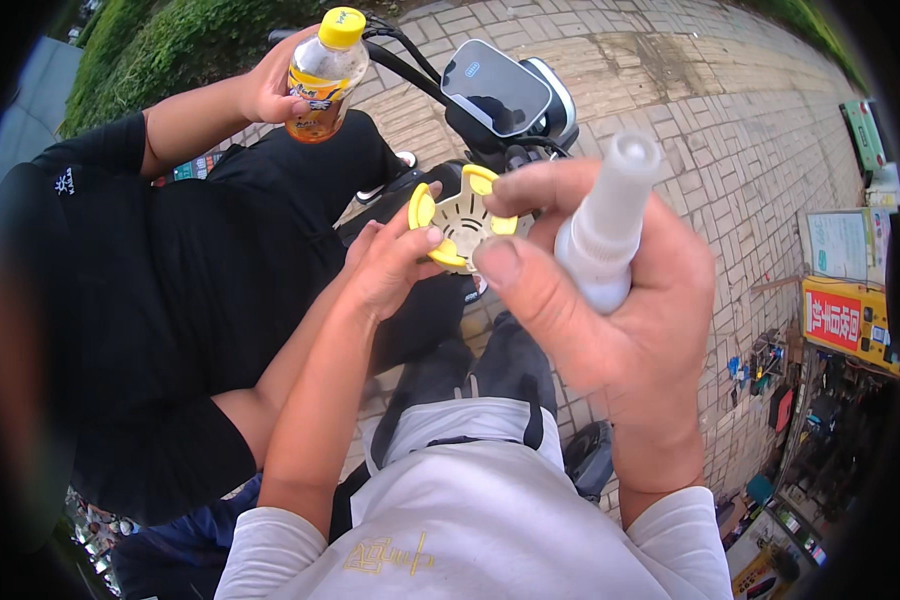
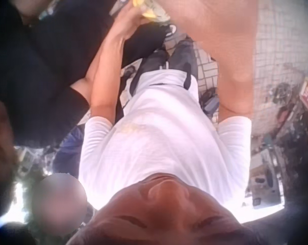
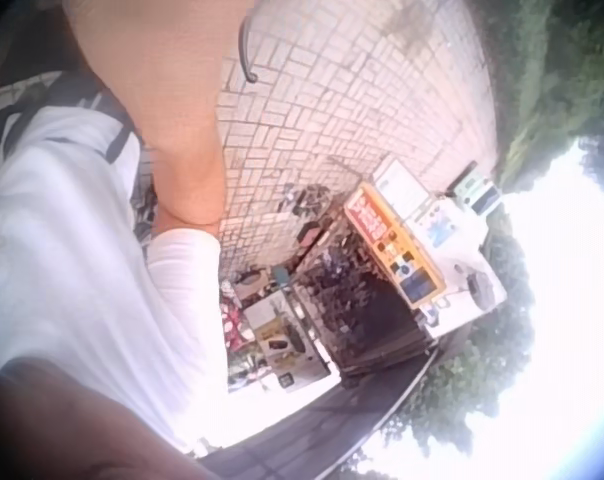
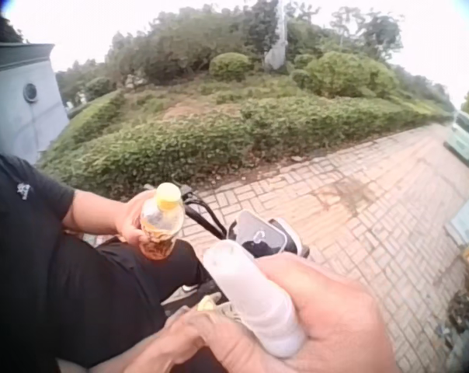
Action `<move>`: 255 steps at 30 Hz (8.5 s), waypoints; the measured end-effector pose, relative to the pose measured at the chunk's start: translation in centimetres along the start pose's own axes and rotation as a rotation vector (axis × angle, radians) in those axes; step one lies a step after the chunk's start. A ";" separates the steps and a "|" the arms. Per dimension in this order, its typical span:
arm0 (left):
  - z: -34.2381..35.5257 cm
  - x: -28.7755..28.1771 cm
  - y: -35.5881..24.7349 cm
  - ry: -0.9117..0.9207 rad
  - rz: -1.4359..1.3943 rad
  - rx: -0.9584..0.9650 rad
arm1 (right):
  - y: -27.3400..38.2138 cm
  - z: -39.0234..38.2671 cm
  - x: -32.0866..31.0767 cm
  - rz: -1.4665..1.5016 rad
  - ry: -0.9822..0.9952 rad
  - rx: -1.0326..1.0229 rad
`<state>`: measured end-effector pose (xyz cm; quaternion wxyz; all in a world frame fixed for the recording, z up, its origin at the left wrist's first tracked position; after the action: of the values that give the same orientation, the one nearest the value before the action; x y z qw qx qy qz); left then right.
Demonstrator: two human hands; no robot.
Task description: The person works on a scooter's handlebar area, applying glue to a yellow bottle holder and then using a screwdriver to adjust components on the handlebar. The person also interacts with another individual who is seated on the scooter.
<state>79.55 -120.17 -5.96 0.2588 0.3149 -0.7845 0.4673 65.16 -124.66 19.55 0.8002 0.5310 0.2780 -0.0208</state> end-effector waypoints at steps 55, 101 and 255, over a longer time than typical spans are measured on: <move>-1.5 2.4 -0.7 -0.195 -0.108 0.076 | -22.5 -12.1 12.4 0.482 -0.114 0.530; -2.3 0.3 0.7 -0.557 -0.164 -0.016 | -23.9 -12.7 12.6 0.321 0.342 0.512; -2.8 37.0 21.2 0.212 0.713 0.313 | -23.5 -25.9 -26.1 0.089 0.148 0.237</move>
<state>39.58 -119.26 9.03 0.1086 0.0086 -0.7329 0.6715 24.46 -119.41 4.68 0.7093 0.6337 0.3080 0.0214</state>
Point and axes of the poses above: each hand's wrist, its own z-axis towards the middle knuckle, its own x-axis out of the palm, y = z × x, the point moved 9 cm from there along z, towards the middle knuckle, and after that the axes turned 14 degrees about -z, right-handed, at the moved point
